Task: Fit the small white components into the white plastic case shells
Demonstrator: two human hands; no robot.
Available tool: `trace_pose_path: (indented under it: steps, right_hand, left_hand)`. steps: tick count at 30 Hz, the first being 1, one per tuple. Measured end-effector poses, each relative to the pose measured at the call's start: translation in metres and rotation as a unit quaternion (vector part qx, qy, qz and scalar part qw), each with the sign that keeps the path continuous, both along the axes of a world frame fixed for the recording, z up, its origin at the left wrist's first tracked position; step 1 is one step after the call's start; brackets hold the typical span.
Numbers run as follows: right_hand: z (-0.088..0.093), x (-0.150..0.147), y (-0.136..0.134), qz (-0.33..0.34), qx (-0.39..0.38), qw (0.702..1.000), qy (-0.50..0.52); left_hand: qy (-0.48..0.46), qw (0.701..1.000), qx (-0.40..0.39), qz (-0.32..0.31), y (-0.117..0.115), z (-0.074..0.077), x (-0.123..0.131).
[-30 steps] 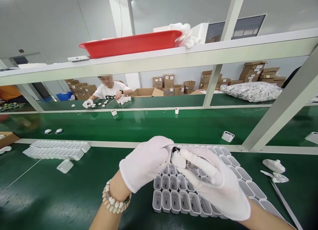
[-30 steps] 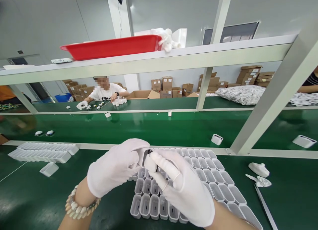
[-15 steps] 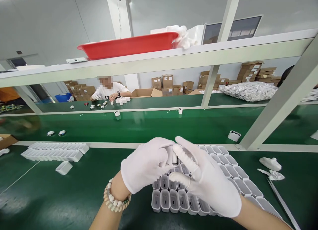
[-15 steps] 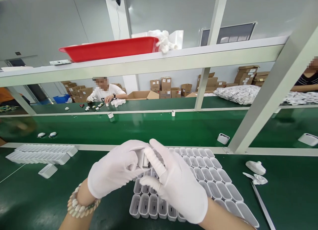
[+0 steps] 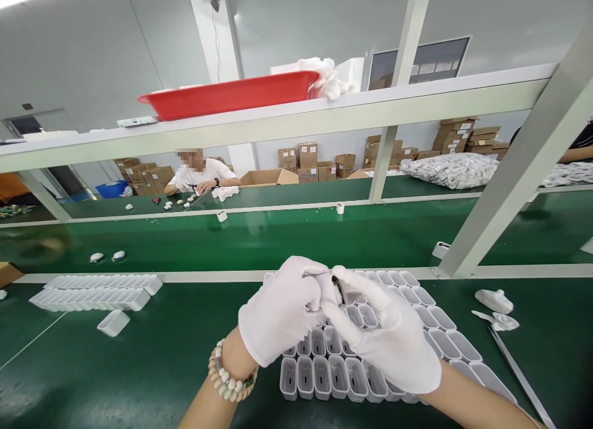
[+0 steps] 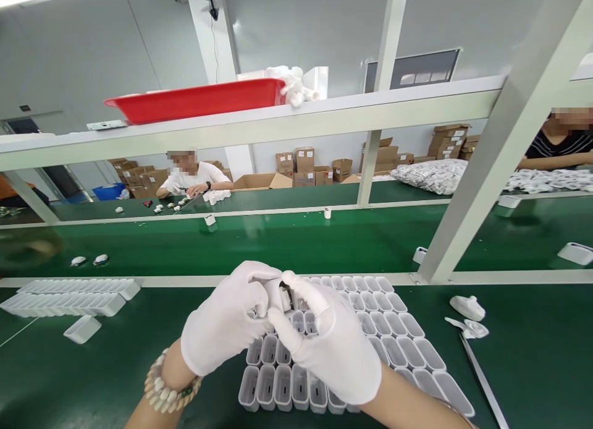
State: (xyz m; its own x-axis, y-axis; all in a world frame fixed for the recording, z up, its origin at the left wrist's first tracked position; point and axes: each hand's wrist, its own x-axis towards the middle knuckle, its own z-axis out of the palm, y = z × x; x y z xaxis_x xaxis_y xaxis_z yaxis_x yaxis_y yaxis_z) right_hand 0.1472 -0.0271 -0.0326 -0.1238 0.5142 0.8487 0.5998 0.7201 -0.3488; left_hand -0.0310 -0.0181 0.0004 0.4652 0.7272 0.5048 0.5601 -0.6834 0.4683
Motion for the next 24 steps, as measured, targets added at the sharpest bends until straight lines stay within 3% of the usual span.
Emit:
trace_pose_path:
  steps: [3, 6, 9, 12, 15, 19, 21, 24]
  right_hand:
    - [0.008, 0.002, -0.003, 0.004, -0.046, 0.998, 0.049]
    - [0.015, 0.004, -0.007, 0.073, -0.03, 0.996, 0.034]
    - [0.02, 0.004, -0.007, 0.131, -0.026, 0.991, 0.004]
    - [0.022, 0.004, -0.006, 0.168, -0.146, 0.975, -0.023]
    - [0.025, 0.003, -0.005, 0.223, -0.263, 0.937, -0.044]
    - [0.026, 0.001, -0.006, 0.258, -0.32, 0.911, -0.04]
    - [0.026, 0.0, -0.006, 0.253, -0.343, 0.904, -0.014]
    - [0.026, 0.002, 0.001, 0.232, -0.409, 0.875, 0.113]
  left_hand:
    - [0.009, 0.999, 0.047, -0.024, -0.006, 0.002, -0.004]
    - [0.004, 0.996, 0.084, -0.042, -0.008, 0.005, -0.008]
    - [0.065, 0.99, 0.116, -0.057, -0.006, 0.008, -0.007]
    - [0.138, 0.983, 0.111, -0.05, -0.005, 0.011, -0.003]
    - [0.197, 0.975, 0.098, -0.018, -0.006, 0.015, 0.0]
    - [0.256, 0.961, 0.108, -0.001, -0.007, 0.02, 0.002]
    - [0.258, 0.961, 0.099, -0.005, -0.005, 0.022, 0.003]
    - [0.22, 0.973, 0.066, -0.014, -0.002, 0.023, 0.002]
